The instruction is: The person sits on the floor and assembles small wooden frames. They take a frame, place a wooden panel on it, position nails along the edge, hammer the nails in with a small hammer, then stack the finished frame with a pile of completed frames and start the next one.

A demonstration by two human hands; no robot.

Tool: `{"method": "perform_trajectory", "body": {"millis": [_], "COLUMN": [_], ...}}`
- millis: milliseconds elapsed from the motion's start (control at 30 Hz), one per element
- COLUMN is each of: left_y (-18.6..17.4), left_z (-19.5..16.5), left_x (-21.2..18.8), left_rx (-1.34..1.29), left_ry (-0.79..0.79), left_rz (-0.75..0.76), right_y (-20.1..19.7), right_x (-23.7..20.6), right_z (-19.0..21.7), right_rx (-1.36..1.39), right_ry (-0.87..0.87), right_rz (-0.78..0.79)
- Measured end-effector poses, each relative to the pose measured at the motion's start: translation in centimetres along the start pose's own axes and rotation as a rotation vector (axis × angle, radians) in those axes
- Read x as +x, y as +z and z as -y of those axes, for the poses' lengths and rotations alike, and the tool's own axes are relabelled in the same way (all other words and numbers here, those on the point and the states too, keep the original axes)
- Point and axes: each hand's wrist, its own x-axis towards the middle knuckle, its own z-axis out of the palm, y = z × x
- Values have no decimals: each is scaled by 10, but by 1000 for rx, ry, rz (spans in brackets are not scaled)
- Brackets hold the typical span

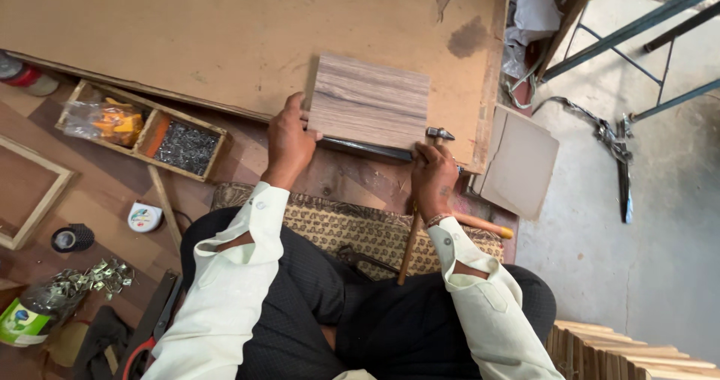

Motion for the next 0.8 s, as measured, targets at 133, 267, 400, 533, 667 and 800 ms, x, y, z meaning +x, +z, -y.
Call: {"method": "perform_trajectory", "body": {"millis": [133, 267, 400, 533, 667, 800], "left_y": [6, 11, 13, 13, 3, -5], "left_z": [17, 41, 41, 20, 9, 9], "left_x": [7, 11, 11, 11, 15, 20], "left_rx": [-114, -225, -121, -550, -1206, -1456], "left_ry": [-30, -34, 18, -126, -226, -287], "left_rz": [-32, -82, -93, -111, -53, 33], "right_y": [-1, 1, 3, 4, -1, -27], "right_x": [2, 2, 0, 0, -3, -17], "right_z": [0, -1, -3, -4, 20, 72], "right_rx": [12, 15, -3, -30, 37, 151], "right_ry": [-30, -33, -11, -151, -109, -536], "right_rz": [2, 6, 19, -62, 28, 15]}}
